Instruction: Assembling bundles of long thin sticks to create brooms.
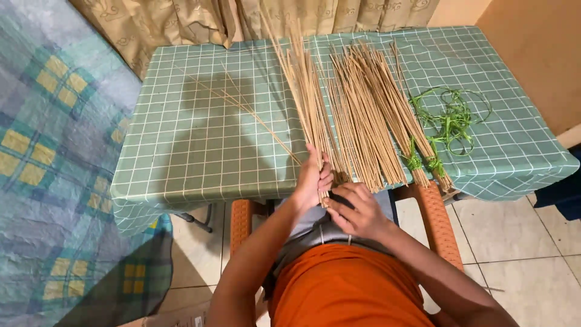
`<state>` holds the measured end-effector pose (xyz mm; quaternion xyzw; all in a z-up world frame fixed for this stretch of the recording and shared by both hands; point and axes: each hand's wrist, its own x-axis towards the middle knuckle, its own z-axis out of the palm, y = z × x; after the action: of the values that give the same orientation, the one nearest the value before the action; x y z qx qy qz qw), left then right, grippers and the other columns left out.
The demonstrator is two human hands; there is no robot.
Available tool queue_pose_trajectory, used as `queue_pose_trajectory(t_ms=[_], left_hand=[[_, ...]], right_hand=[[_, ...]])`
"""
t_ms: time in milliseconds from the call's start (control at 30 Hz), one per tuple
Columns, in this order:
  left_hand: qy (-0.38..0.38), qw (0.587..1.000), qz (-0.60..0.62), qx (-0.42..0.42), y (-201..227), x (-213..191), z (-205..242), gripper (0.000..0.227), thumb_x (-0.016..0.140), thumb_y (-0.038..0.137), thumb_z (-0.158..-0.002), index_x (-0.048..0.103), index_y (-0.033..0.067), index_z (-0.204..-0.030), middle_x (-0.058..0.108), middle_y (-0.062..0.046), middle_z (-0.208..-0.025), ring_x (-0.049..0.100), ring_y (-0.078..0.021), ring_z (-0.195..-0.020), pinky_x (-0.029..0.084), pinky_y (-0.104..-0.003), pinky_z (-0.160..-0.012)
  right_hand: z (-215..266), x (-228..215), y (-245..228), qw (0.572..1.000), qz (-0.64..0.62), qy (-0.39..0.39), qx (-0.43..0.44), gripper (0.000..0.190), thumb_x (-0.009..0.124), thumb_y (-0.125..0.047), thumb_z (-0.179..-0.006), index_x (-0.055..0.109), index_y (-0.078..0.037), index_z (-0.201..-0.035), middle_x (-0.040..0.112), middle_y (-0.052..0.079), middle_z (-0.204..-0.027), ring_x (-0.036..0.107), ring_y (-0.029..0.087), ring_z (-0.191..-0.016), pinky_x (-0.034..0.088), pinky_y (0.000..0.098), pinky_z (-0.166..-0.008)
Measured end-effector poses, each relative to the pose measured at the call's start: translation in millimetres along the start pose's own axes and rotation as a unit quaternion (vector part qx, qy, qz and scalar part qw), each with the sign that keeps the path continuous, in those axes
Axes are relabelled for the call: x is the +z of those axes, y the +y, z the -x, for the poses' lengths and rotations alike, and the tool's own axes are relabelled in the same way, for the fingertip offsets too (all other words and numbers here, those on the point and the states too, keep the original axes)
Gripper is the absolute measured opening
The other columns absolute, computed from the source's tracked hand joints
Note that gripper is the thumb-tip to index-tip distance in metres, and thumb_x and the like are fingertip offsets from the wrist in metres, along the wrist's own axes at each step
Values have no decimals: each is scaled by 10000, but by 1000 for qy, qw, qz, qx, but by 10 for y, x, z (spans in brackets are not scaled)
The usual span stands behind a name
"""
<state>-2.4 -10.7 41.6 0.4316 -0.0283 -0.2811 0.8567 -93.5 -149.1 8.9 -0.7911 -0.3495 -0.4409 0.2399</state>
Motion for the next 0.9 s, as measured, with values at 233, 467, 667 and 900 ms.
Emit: queue_pose_trajectory(t_ms=[233,467,667,900], left_hand=[[-5,998,57,-24,-178,-132,-179,663,252,795,-978,453,169,-891,235,91,-528,222,-8,-346,208,-134,-260],[17,997,60,-40,-160,-181,-175,652,268,796,-983,462,179,-896,255,105,-532,241,-5,-347,214,-139,-258],[16,996,76,-43,-162,-184,-179,659,299,816,-962,471,182,-904,246,97,-536,239,-12,-348,220,-147,-256],[23,995,88,-28,-136,-211,-208,602,356,762,-990,486,179,-918,230,96,-546,234,-10,-357,228,-139,-274]], right_hand=[[88,-212,396,996,14,-84,37,340,682,-274,-902,748,-46,-1145,701,143,-1065,666,371,-958,502,472,-798],[58,-246,472,976,142,-165,11,217,668,-205,-945,733,-91,-1118,679,96,-1109,597,302,-1018,394,421,-833],[123,-164,492,987,127,-100,7,115,670,-126,-979,751,-80,-912,726,53,-981,624,241,-878,427,376,-788],[443,-73,631,993,111,38,26,90,741,-66,-926,752,-17,-851,738,138,-948,692,296,-734,581,371,-685]])
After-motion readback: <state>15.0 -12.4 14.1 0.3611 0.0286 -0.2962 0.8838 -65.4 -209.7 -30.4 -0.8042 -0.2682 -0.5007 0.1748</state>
